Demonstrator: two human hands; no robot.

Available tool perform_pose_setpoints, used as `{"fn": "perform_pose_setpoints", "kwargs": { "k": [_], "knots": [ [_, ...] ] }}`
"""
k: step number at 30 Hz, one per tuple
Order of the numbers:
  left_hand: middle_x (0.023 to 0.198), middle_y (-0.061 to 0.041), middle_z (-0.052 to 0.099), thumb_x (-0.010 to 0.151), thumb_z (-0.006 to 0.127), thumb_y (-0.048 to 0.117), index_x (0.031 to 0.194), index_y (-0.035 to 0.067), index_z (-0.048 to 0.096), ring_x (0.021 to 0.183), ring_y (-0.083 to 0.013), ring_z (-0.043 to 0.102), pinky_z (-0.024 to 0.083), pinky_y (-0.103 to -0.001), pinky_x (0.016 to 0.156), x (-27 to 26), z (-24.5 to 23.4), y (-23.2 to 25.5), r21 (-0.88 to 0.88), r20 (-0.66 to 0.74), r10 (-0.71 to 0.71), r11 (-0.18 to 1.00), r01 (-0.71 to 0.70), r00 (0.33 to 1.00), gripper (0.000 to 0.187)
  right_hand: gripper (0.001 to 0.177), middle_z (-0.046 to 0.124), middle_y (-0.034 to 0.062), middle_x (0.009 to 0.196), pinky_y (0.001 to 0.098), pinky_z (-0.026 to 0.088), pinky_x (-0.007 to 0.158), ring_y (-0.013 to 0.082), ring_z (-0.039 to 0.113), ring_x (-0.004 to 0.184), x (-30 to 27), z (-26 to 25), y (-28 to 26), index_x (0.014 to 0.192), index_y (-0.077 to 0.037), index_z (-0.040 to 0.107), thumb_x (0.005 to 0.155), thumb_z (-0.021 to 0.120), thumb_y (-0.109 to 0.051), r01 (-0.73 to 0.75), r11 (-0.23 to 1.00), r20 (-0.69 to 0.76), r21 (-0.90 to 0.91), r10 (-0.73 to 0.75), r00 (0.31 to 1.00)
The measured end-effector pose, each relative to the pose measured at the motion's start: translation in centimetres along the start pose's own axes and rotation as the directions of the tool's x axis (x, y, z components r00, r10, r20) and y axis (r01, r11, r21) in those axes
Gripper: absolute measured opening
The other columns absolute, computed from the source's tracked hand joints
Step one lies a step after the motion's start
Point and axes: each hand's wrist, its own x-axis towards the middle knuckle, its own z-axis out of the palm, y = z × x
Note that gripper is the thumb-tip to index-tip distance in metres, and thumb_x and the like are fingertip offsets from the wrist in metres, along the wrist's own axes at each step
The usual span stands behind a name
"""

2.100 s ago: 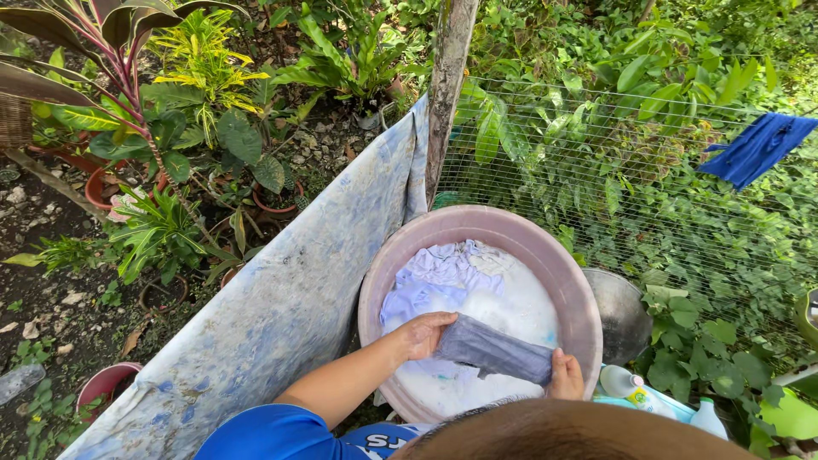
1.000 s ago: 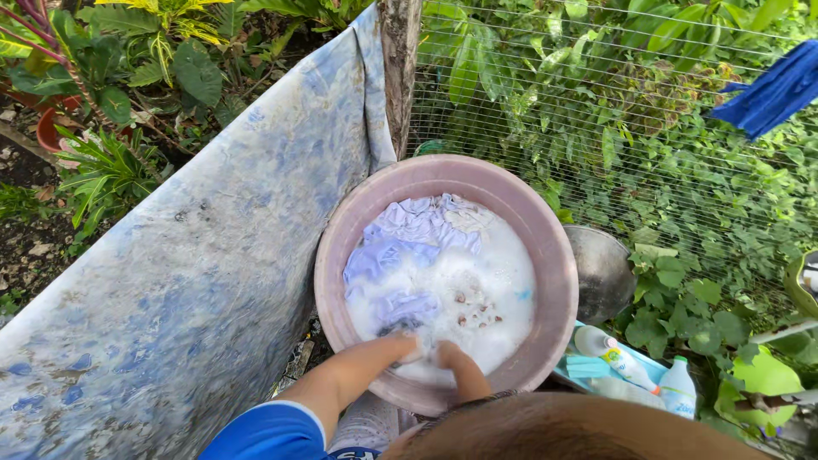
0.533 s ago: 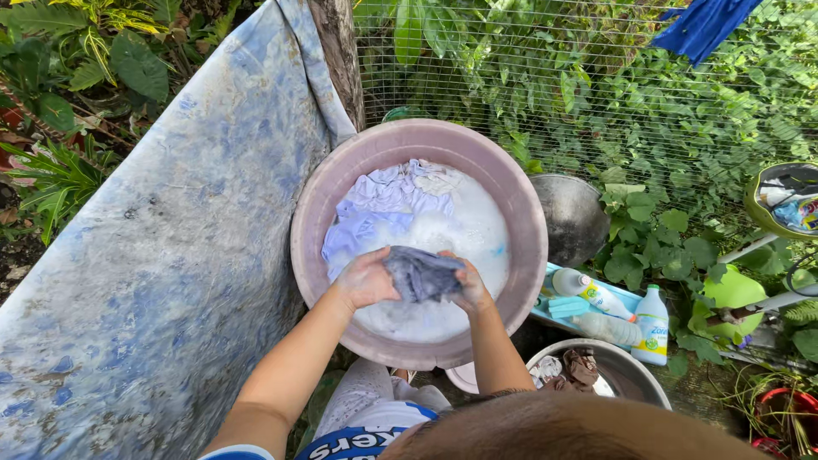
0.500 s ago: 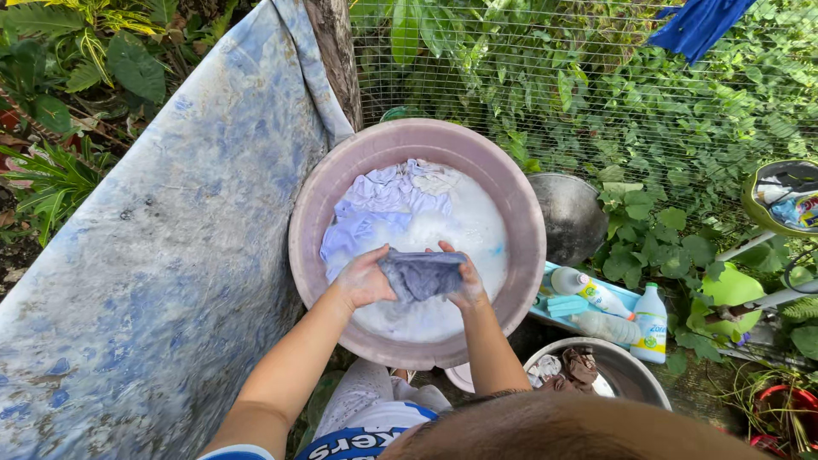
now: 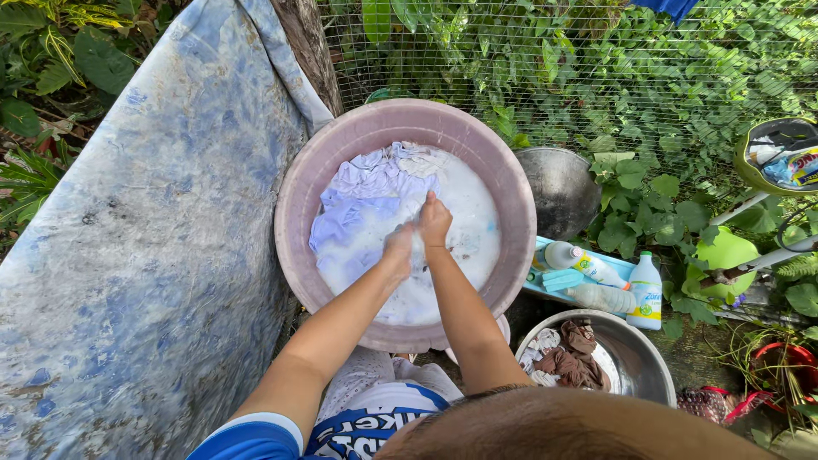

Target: The person washes clothes in a basin with soapy water, rubbing the fabric together with their hands before placing the items into a separate metal bowl.

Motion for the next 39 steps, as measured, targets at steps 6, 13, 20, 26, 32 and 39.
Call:
{"fn": "perform_pose_setpoints", "kwargs": {
  "k": [6,13,20,26,32,39],
  "knots": [
    [0.095,-0.007,0.06,0.099,0.061,0.039,0.113,0.009,0.06,0.081,-0.022,0.057,0.05,-0.043,0.069,-0.6,-2.5,2.1,0.004,0.072,-0.131,0.991,0.131,0.989,0.033,0.056,0.051,0.0064,0.066,0.0358,0.04,0.058,0.0138,0.044,0.064,-8.1,-0.3,0.6,0.07,-0.002,0.053,0.108,0.053,-0.043,-0.052,0.984,0.013,0.169,0.05,0.999],
    [0.147,-0.01,0.061,0.104,0.049,0.056,0.148,0.008,0.052,0.119,-0.0195,0.07,0.059,-0.04,0.096,-3.6,-7.8,8.1,0.167,0.543,-0.254,0.967,0.194,0.8,0.065,0.067,0.058,0.02,0.063,0.0492,0.043,0.064,0.0289,0.054,0.058,-2.0,-13.9,5.4,0.073,0.003,0.064,0.108,0.042,-0.05,-0.217,0.889,-0.097,-0.404,0.194,0.976],
    [0.144,-0.013,0.059,0.102,0.038,0.062,0.152,0.011,0.041,0.113,-0.0315,0.067,0.055,-0.053,0.085,-6.6,-10.4,13.9,0.408,0.738,-0.431,0.898,0.166,0.519,0.072,0.075,0.048,0.0168,0.057,0.044,0.042,0.06,0.0221,0.047,0.059,-1.6,-16.9,3.7,0.066,0.005,0.056,0.102,0.055,-0.061,-0.249,0.881,0.011,-0.402,0.276,0.961],
    [0.144,-0.016,0.063,0.102,0.055,0.056,0.145,0.001,0.055,0.125,-0.0282,0.065,0.052,-0.047,0.105,-1.3,-11.9,6.2,0.229,0.612,-0.316,0.948,0.221,0.725,0.069,0.048,0.059,0.005,0.075,0.0368,0.045,0.061,0.0168,0.053,0.067,-2.0,-14.3,3.3,0.103,-0.003,0.067,0.086,0.076,-0.047,-0.198,0.967,0.051,-0.159,0.208,0.977],
    [0.126,-0.017,0.07,0.096,0.073,0.048,0.128,-0.002,0.066,0.116,-0.0289,0.064,0.049,-0.048,0.1,-1.0,-10.6,-1.3,0.794,0.089,-0.299,0.597,0.113,0.95,0.06,0.059,0.065,0.0118,0.106,0.0404,0.052,0.084,0.027,0.061,0.095,-5.5,-10.4,3.1,0.11,-0.003,0.067,0.077,0.086,-0.048,0.23,0.931,0.275,-0.284,-0.15,0.95],
    [0.112,-0.013,0.072,0.106,0.061,0.036,0.125,0.0,0.065,0.096,-0.0225,0.07,0.055,-0.042,0.089,-5.9,-8.1,6.5,0.097,0.553,-0.21,0.977,0.188,0.806,0.041,0.061,0.06,0.0166,0.079,0.0435,0.049,0.075,0.0304,0.057,0.075,-5.5,-7.7,5.2,0.083,0.001,0.062,0.065,0.091,-0.049,0.171,0.948,0.512,-0.267,-0.011,0.859]
  ]
}}
